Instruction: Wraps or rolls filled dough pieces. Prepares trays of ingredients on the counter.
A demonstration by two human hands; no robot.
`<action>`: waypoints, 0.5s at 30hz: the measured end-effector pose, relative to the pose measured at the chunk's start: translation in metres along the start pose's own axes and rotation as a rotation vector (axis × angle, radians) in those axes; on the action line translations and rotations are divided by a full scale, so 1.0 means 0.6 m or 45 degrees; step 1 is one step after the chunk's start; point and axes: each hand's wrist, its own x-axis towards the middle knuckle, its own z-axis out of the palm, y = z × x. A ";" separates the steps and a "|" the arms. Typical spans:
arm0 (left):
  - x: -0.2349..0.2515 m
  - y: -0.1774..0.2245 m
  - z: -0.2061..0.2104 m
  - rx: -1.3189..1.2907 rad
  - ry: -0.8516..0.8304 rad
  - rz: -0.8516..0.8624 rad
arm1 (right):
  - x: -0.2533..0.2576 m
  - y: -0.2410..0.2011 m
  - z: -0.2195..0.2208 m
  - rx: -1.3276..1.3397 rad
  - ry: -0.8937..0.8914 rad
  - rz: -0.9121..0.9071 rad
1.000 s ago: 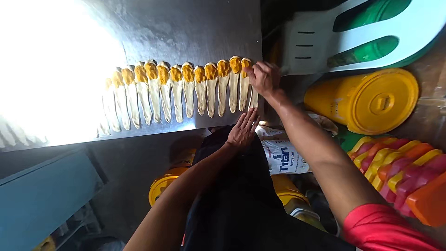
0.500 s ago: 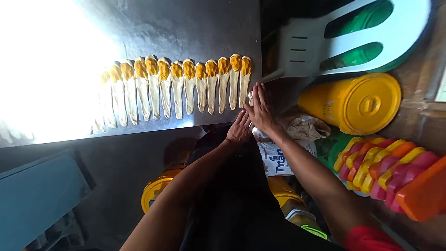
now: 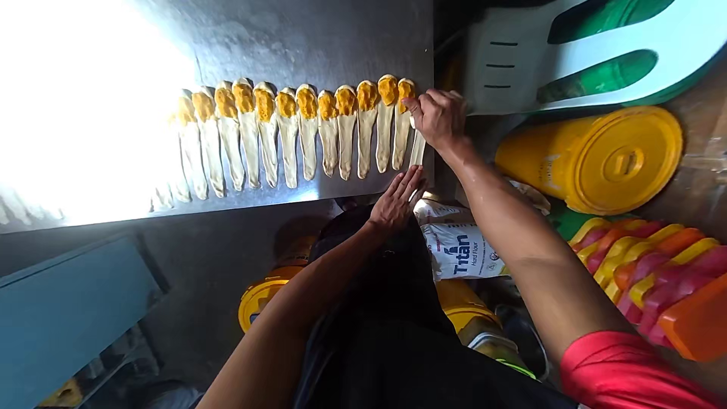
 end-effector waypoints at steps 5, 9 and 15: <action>-0.017 0.010 0.009 -0.084 0.050 -0.019 | -0.053 -0.014 0.023 -0.047 -0.120 0.188; -0.038 0.011 0.015 -0.094 -0.002 -0.010 | -0.141 -0.063 -0.027 0.087 -0.443 0.223; -0.048 0.005 0.024 -0.041 0.029 0.087 | -0.104 -0.032 0.005 0.018 -0.201 0.312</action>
